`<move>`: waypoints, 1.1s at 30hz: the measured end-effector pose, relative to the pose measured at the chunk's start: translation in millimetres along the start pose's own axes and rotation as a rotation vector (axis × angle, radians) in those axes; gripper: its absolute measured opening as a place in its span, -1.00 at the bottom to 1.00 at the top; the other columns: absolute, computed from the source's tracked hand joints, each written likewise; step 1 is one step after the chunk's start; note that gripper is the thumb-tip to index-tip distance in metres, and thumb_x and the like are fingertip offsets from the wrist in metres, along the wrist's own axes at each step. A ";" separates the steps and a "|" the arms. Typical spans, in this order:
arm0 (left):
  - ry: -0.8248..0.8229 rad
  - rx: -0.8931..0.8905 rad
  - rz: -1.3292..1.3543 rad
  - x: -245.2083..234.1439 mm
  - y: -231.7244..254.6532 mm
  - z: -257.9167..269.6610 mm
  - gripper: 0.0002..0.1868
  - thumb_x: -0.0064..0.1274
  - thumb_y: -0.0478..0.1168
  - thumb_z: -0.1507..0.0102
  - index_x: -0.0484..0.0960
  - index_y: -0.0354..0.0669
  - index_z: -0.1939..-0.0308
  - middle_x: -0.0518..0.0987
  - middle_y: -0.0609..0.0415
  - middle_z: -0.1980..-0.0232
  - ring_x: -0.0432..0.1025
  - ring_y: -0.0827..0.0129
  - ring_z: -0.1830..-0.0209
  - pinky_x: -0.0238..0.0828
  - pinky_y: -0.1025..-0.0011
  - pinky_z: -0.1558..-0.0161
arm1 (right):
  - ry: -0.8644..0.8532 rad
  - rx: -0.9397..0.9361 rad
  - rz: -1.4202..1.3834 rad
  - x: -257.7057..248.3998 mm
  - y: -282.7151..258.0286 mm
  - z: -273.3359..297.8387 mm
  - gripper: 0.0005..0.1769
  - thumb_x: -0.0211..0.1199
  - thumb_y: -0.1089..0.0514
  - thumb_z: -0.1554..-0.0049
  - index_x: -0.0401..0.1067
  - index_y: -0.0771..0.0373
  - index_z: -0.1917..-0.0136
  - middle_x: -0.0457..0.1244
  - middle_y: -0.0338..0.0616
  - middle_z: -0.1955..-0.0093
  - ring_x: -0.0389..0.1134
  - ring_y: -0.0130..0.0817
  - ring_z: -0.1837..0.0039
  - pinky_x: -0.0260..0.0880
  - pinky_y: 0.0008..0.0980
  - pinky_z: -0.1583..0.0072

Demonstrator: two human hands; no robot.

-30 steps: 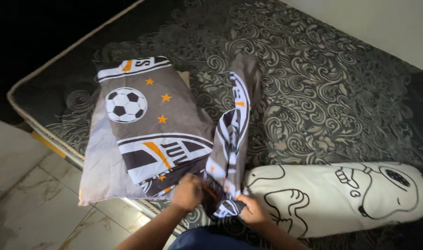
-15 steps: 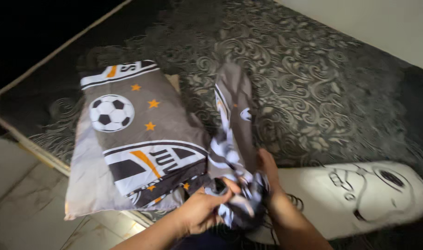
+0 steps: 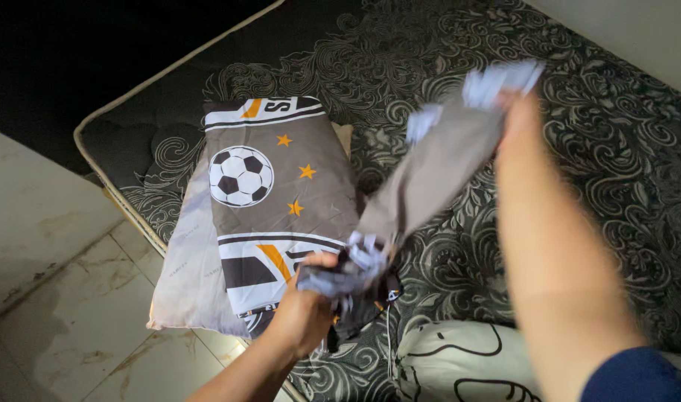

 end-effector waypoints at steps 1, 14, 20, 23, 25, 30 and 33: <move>0.073 0.008 -0.040 0.6 2.5 -12.3 -0.59 -0.10 -0.49 -0.09 0.43 0.02 0.05 0.66 -0.04 0.19 0.57 0.20 0.15 0.48 0.29 0.15 | -0.056 -0.102 -0.091 9.5 -39.4 -12.2 -0.37 0.23 0.25 -0.06 0.33 0.15 -0.42 0.29 0.00 -0.34 0.33 -0.01 -0.44 0.31 0.04 -0.45; 0.487 -0.200 0.073 -70.5 -84.4 -48.8 -0.66 -0.12 -0.44 -0.22 0.43 -0.01 -0.03 0.54 -0.04 0.04 0.48 0.12 0.14 0.48 -0.09 0.12 | -0.746 -0.076 0.631 55.9 150.5 286.0 0.24 0.58 0.23 0.20 -0.06 0.25 -0.60 -0.05 0.12 -0.63 -0.06 0.02 -0.63 -0.04 -0.12 -0.52; 0.281 -0.236 -0.109 -105.0 -106.5 -51.8 -0.63 0.02 -0.46 -0.09 0.50 -0.07 0.06 0.55 -0.09 0.09 0.48 0.08 0.16 0.48 0.07 0.16 | -0.365 -0.031 1.071 20.5 227.3 348.5 -0.52 0.26 0.18 -0.05 0.50 0.02 -0.27 0.38 -0.13 -0.25 0.38 -0.09 -0.33 0.41 -0.20 -0.34; 0.364 0.120 -0.815 -125.1 -85.1 -50.5 -0.63 0.15 -0.47 -0.02 0.49 -0.10 0.13 0.53 -0.15 0.11 0.44 0.04 0.16 0.44 0.14 0.14 | -0.358 -0.095 1.015 5.0 209.1 350.7 -0.61 0.33 0.09 -0.06 0.50 0.06 -0.18 0.39 -0.12 -0.15 0.36 -0.08 -0.28 0.38 -0.16 -0.29; 0.486 0.429 -1.443 -121.7 -64.0 -36.8 -0.63 0.27 -0.45 0.04 0.50 -0.11 0.23 0.54 -0.14 0.09 0.46 0.03 0.08 0.46 0.19 0.04 | -0.483 -0.231 0.990 -9.6 178.9 366.6 -0.45 0.41 0.04 -0.03 0.43 0.06 -0.29 0.35 -0.08 -0.21 0.30 -0.03 -0.33 0.31 -0.12 -0.33; 0.141 -0.007 -1.963 -93.9 -54.8 -16.9 -0.14 0.44 -0.10 0.07 0.33 0.06 -0.24 0.38 -0.08 -0.19 0.37 0.01 -0.19 0.30 0.03 -0.18 | -0.700 0.105 1.577 -76.5 123.3 374.8 0.50 0.65 -0.37 0.33 -0.14 0.04 -0.63 0.01 0.11 -0.57 -0.06 0.17 -0.58 -0.15 0.24 -0.44; -0.100 -0.421 -2.310 -83.3 -60.7 -3.9 -0.03 0.46 0.24 0.00 0.28 0.10 -0.35 0.33 -0.02 -0.32 0.30 0.06 -0.36 0.14 -0.06 -0.34 | -0.852 0.416 1.664 -94.0 126.1 383.4 0.50 0.58 -0.43 0.25 -0.21 0.08 -0.65 0.03 0.05 -0.54 0.02 0.01 -0.56 -0.10 0.04 -0.53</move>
Point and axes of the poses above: each hand's wrist, its own z-axis away from the middle knuckle, its own x-axis out of the palm, y = z × x, the point moved 5 cm from there along -z, towards the middle knuckle
